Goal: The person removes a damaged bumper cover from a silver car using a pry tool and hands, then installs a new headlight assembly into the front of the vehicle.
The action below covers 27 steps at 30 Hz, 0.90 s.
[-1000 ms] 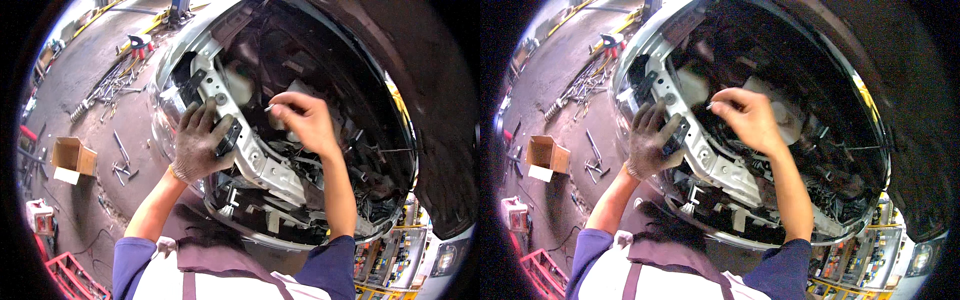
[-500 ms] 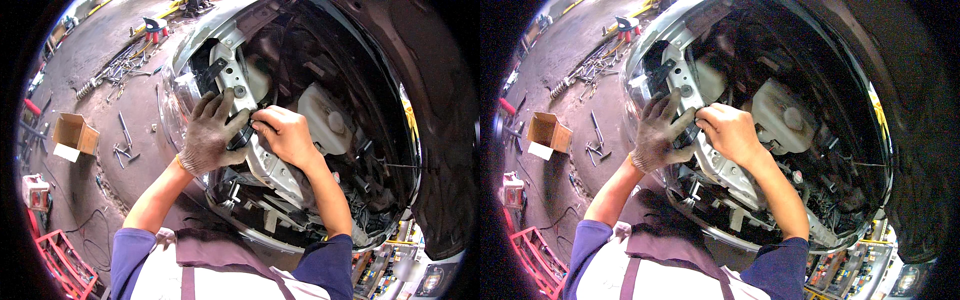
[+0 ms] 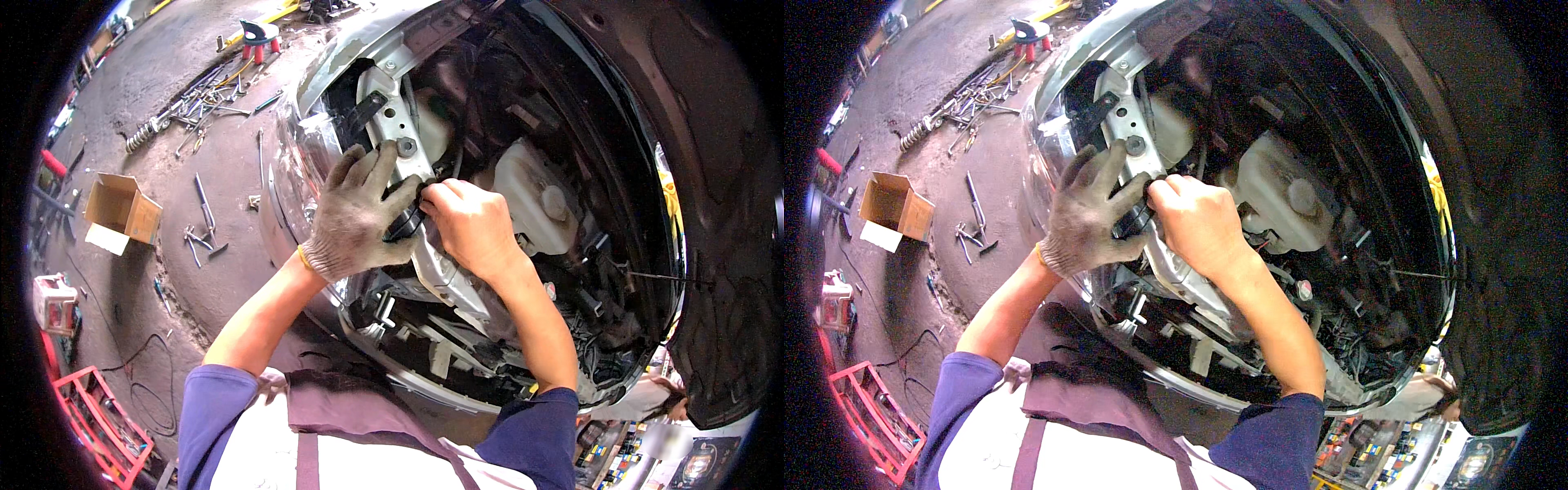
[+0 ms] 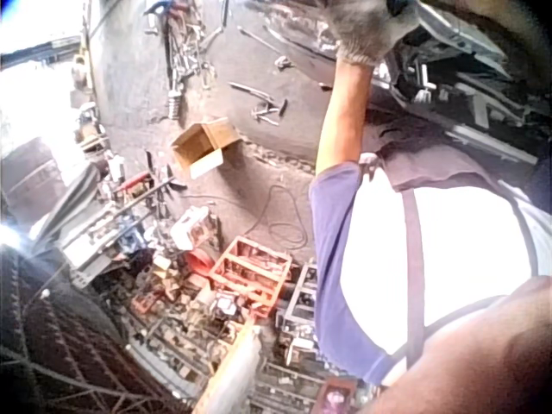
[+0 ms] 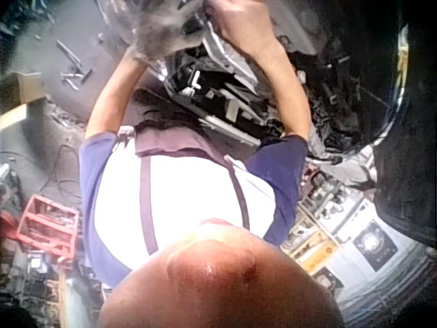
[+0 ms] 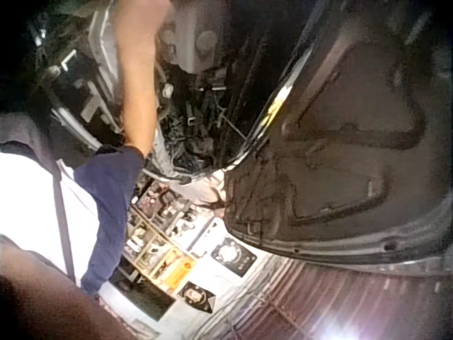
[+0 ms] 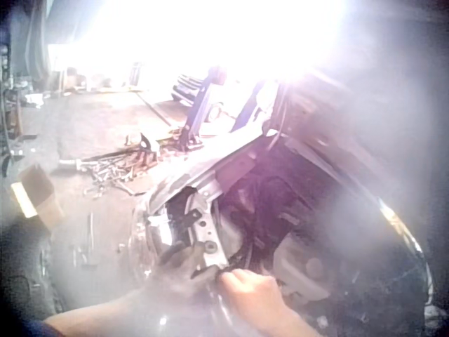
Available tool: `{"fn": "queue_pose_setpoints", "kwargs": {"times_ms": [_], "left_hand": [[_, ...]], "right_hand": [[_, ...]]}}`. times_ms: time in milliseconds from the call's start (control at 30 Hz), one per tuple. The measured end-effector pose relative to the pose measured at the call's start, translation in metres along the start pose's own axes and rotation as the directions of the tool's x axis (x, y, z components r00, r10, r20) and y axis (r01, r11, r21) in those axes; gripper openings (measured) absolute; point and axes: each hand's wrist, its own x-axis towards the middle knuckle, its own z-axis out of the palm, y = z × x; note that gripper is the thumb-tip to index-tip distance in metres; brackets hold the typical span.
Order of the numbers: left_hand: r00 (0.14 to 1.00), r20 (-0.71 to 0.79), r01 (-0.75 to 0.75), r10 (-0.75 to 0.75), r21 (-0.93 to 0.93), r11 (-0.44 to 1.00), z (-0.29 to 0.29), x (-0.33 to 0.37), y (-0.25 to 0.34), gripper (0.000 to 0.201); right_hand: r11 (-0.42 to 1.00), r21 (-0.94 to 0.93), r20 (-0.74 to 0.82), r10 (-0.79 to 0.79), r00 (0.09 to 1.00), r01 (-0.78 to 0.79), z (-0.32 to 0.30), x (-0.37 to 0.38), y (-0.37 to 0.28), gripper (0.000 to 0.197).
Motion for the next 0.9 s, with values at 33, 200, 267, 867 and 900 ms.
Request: {"fn": "queue_pose_setpoints", "kwargs": {"times_ms": [33,200,267,867,900], "left_hand": [[1.000,-0.005,-0.004,0.004,0.010,1.000,0.000,0.000,0.000,0.066],[1.000,0.002,-0.011,0.011,0.004,1.000,0.001,0.000,-0.003,0.066],[0.999,0.036,-0.014,0.013,0.026,1.000,0.001,0.001,-0.003,0.067],[1.000,0.007,-0.004,0.004,-0.009,1.000,0.000,0.000,-0.004,0.067],[1.000,0.001,-0.006,0.006,-0.001,1.000,0.000,0.000,-0.004,0.067]], "right_hand": [[0.999,-0.044,-0.003,-0.021,1.000,0.021,0.000,0.001,-0.001,0.009],[0.962,-0.248,0.078,-0.094,0.993,0.111,-0.006,0.007,-0.008,0.010],[0.959,-0.268,0.101,-0.067,0.993,0.092,-0.006,0.009,-0.010,0.010],[0.955,-0.247,0.219,-0.108,0.970,0.163,-0.013,0.015,0.000,0.009],[0.956,-0.237,0.229,-0.117,0.966,0.172,-0.011,0.017,0.002,0.009]]}}
